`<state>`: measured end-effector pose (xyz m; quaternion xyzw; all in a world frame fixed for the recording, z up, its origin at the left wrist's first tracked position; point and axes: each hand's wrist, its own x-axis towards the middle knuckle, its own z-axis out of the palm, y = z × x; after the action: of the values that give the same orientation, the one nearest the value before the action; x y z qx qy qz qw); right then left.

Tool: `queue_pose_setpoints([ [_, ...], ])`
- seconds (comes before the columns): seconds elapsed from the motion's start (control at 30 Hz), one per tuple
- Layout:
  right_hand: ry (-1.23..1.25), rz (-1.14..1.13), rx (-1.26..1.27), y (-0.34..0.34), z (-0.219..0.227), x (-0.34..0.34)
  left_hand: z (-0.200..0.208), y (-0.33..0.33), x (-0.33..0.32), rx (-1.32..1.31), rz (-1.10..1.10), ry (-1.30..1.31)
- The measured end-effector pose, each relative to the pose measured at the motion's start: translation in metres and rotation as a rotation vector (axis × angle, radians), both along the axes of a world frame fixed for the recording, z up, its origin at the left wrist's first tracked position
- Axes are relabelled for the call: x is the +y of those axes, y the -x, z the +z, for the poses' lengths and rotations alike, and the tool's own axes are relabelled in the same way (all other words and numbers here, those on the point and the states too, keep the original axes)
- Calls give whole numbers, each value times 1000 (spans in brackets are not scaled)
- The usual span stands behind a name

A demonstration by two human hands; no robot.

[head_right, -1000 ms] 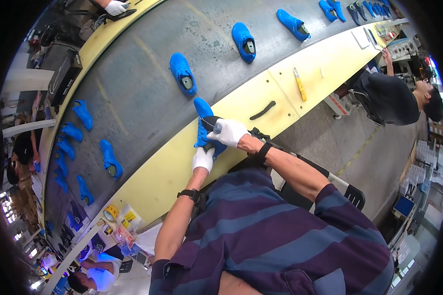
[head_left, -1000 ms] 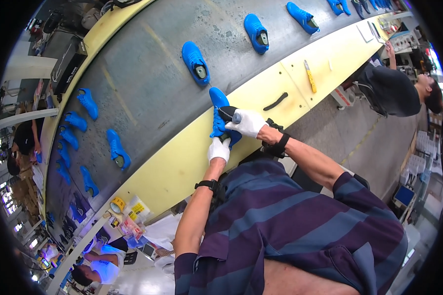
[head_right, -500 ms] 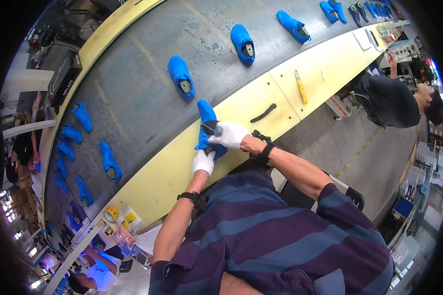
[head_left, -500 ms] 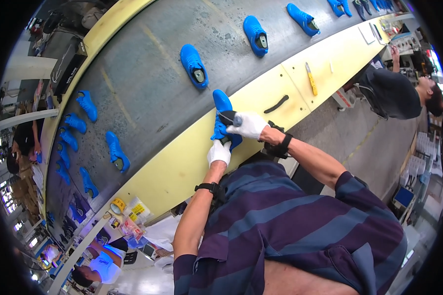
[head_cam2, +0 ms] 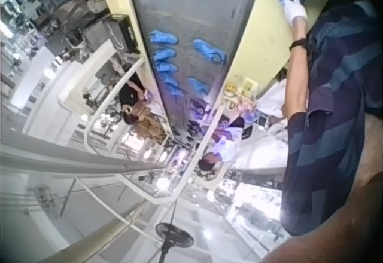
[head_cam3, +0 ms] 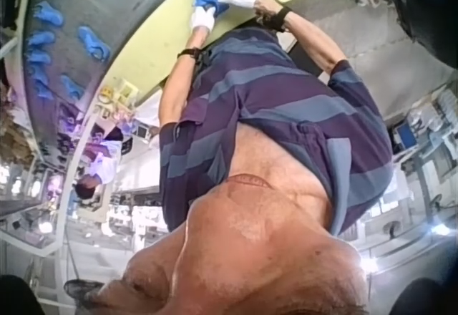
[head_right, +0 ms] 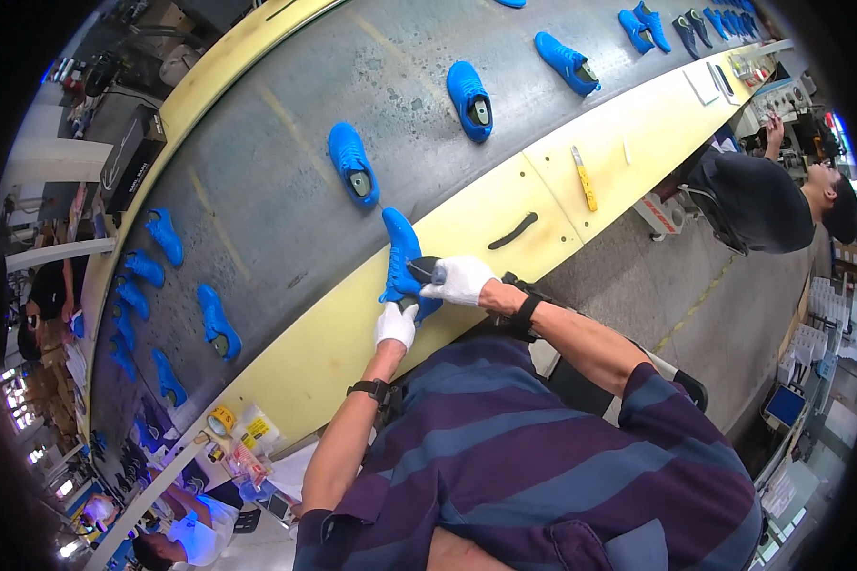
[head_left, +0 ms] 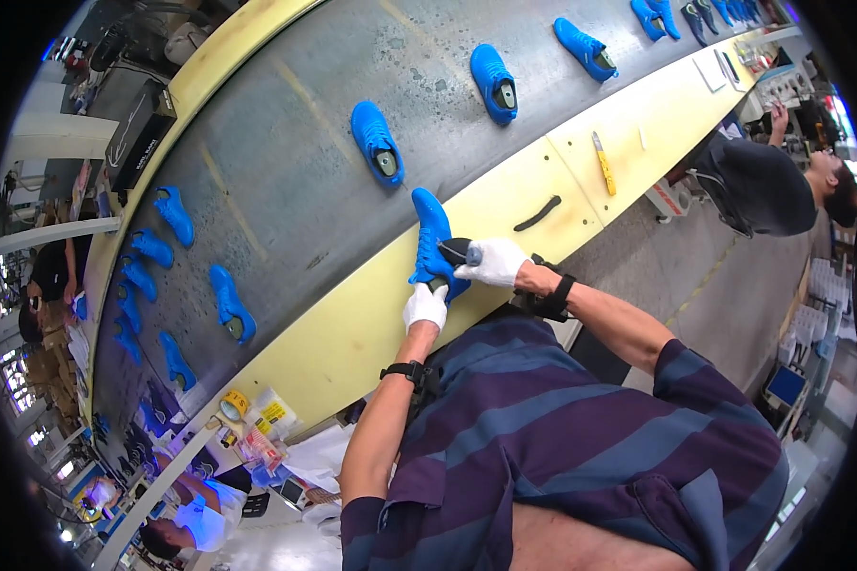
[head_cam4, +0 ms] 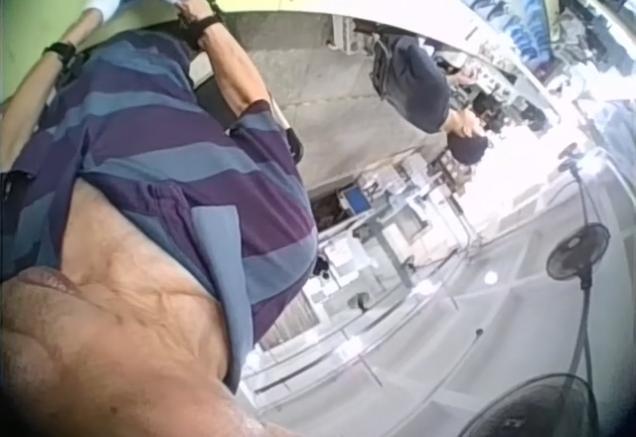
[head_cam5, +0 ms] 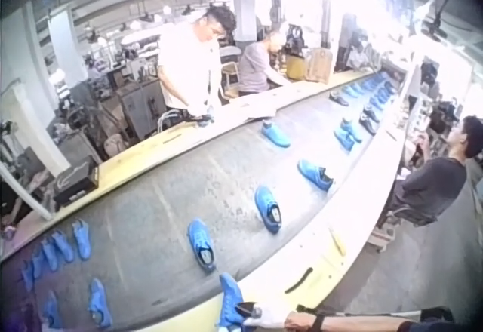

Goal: Insert shoe lasts and component parts into blue shoe uppers on a conveyor assembly line.

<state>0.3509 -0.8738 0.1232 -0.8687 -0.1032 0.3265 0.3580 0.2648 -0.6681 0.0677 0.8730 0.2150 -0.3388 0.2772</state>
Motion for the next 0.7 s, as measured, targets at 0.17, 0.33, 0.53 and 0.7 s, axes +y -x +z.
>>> queue_pose_setpoints([
  [0.17,1,50,-6,-29,18,29,0,-3,-4,16,-2,29],
  [0.33,45,138,-14,-29,25,25,-9,4,1,-33,43,70],
  [0.53,222,160,26,-14,23,-30,-3,-1,-4,-31,27,55],
  [0.7,345,19,-56,-48,11,-93,-18,6,2,-134,344,628],
])
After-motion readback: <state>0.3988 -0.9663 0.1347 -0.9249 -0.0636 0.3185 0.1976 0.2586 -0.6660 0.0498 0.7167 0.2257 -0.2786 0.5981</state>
